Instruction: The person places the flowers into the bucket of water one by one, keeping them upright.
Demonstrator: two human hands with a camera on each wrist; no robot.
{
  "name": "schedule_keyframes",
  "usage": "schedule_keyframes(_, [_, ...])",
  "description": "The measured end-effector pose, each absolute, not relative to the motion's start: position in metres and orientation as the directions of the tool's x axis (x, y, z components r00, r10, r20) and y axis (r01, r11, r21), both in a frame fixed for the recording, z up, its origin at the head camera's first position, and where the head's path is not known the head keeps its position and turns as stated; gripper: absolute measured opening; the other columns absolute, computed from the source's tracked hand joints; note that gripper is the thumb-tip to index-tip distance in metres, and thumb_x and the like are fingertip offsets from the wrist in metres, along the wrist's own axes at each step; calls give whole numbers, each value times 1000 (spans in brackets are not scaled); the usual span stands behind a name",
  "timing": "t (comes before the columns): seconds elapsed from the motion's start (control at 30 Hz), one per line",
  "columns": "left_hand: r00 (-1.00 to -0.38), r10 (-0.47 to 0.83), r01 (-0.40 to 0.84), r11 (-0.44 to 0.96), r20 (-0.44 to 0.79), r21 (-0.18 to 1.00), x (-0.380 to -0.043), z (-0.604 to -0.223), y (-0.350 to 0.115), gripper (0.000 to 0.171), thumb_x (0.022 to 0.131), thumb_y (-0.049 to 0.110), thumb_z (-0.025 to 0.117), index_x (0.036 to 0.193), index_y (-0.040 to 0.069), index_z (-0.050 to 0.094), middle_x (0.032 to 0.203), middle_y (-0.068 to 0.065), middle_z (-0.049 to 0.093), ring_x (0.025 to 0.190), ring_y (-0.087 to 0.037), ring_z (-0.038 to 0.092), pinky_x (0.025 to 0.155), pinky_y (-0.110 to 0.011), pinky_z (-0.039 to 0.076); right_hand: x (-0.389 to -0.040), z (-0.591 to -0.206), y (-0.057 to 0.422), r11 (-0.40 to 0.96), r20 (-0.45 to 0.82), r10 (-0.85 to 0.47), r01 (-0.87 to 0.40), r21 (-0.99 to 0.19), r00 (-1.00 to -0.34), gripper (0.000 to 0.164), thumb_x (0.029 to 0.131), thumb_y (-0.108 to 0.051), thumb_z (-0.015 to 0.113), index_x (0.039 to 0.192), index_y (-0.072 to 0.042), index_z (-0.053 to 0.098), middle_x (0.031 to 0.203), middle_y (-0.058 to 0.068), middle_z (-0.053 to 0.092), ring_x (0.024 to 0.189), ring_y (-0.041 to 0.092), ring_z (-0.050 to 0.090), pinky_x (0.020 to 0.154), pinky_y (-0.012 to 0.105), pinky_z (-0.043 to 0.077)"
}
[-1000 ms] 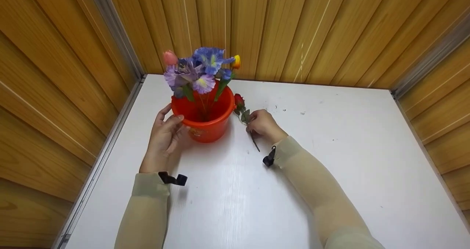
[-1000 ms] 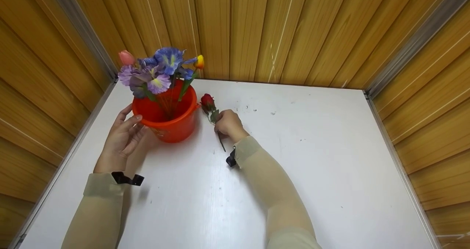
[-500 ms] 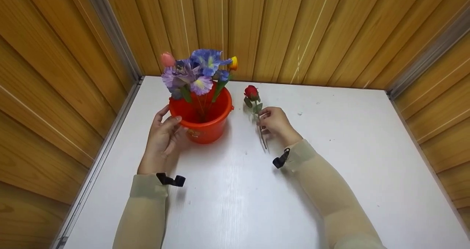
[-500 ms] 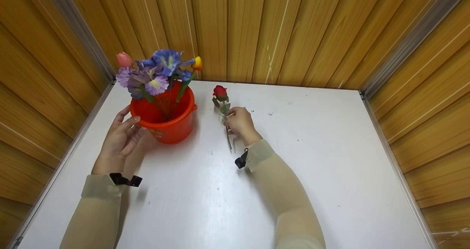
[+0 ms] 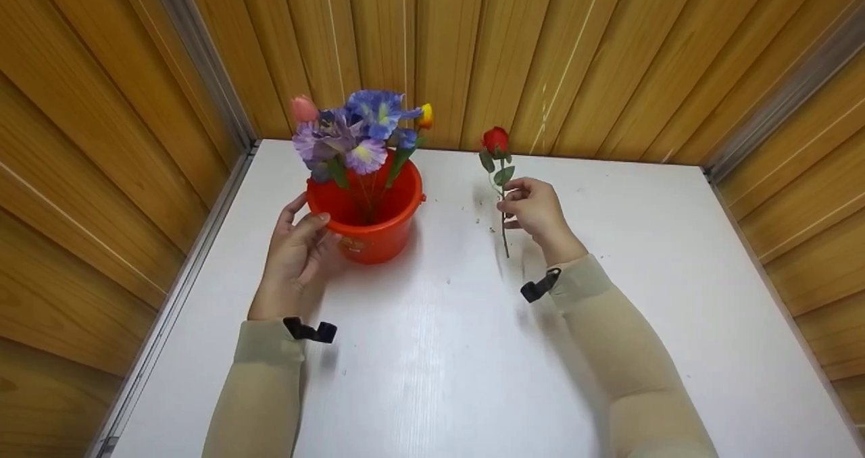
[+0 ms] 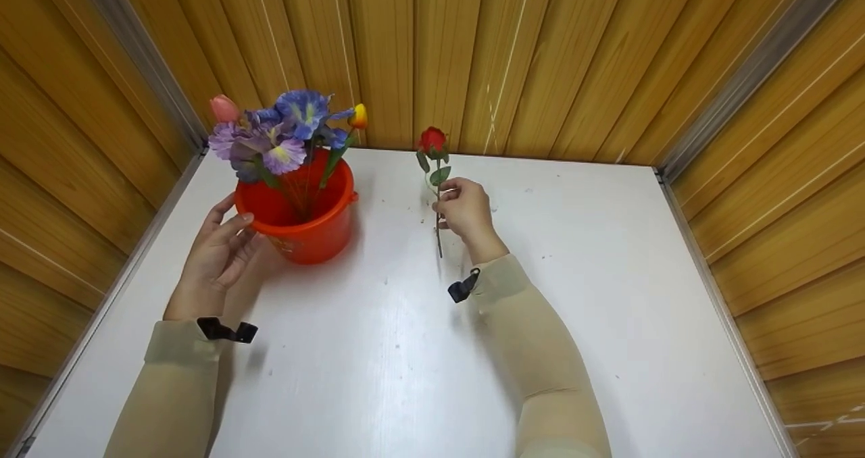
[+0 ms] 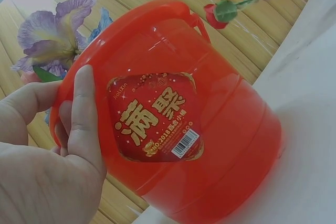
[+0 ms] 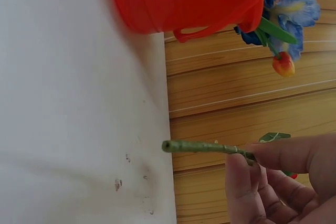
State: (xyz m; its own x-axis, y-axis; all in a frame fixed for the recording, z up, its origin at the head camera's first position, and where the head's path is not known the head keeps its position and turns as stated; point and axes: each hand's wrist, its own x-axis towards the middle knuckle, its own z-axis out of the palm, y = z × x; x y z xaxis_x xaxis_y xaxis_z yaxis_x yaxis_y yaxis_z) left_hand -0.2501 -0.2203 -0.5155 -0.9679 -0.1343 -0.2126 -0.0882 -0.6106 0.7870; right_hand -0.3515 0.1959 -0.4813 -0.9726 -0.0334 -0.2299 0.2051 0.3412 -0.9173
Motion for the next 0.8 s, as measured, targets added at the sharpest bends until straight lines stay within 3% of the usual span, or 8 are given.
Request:
schedule_keyframes(0.17, [-968, -140, -80, -610, -206, 788, -249, -516, -220, 67, 107, -1, 74, 163, 24, 46, 137, -6, 68, 94, -16, 75, 83, -27, 72, -349, -463, 198, 338, -195, -29, 174, -925, -980, 45, 103, -1, 76, 146, 1, 64, 109, 7, 63, 101, 24, 75, 76, 32, 73])
schedule_keyframes(0.33, [-969, -141, -75, -611, -201, 788, -249, -516, -220, 67, 107, -1, 74, 163, 23, 46, 136, -7, 67, 96, -16, 75, 84, -27, 72, -345, -445, 197, 321, -136, -21, 123, -939, -990, 45, 103, -2, 77, 147, 1, 65, 112, 8, 63, 92, 16, 72, 75, 30, 73])
schedule_keyframes(0.63, [-967, -138, -88, -607, -214, 789, -250, -515, -221, 72, 106, -1, 75, 166, 24, 44, 142, -8, 63, 100, -17, 75, 86, -28, 72, -339, -424, 185, 234, -16, -13, 13, -972, -1000, 43, 101, 2, 79, 142, 2, 66, 110, 6, 64, 89, 14, 72, 71, 28, 72])
schedule_keyframes(0.8, [-972, -135, -70, -613, -191, 787, -250, -515, -220, 69, 108, -3, 71, 166, 21, 43, 132, -8, 66, 93, -15, 75, 80, -27, 72, -339, -420, 178, 196, 38, -24, -42, -980, -999, 42, 99, 6, 78, 140, 4, 68, 108, 6, 64, 86, 13, 72, 69, 28, 72])
